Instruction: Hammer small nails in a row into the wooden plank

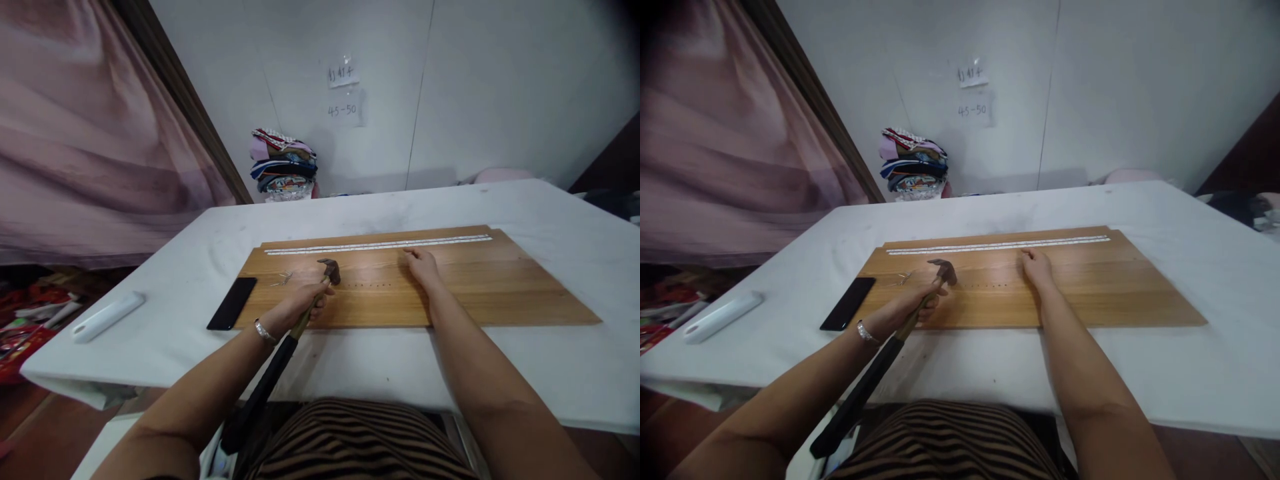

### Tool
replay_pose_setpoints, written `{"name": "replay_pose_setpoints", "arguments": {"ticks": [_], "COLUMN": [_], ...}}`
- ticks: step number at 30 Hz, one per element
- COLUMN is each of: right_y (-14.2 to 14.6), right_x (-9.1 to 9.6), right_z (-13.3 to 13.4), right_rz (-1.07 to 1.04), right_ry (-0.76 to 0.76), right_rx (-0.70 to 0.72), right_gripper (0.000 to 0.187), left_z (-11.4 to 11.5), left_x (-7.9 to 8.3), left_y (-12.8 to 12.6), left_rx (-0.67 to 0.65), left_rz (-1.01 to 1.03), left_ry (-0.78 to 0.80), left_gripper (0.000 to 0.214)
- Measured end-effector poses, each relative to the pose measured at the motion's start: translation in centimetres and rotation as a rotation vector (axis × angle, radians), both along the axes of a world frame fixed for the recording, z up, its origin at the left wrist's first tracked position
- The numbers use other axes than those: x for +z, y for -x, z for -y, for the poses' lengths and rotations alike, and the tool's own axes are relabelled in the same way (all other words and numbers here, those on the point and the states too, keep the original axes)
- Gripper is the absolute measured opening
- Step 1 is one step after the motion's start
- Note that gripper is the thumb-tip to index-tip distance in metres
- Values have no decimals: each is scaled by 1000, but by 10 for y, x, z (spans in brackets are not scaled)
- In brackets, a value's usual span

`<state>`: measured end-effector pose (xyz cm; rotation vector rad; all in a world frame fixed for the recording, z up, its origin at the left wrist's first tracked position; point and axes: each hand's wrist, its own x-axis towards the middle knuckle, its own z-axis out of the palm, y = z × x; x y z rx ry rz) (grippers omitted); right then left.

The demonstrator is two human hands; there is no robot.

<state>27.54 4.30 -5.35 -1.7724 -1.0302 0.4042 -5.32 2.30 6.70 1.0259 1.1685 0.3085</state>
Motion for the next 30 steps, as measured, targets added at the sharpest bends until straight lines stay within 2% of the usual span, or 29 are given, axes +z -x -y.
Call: {"name": "replay_pose_setpoints", "arguments": {"ticks": [5,18,30], "right_y": [2,2,2], "right_x": [2,2,1], "right_z": [1,1,1], "right_rz": [-4,-16,-8], "right_ry": [-4,-8,-5], "right_rx": [2,8,5], "right_gripper": [34,32,35], "left_z": [-3,-15,-17], "left_x": [-1,-19,-20], "left_y": [1,5,6], "left_rx": [2,-49,-39], "left_rz": [0,-22,21], "left_ry": [15,40,47], "left_gripper": [44,45,45]}}
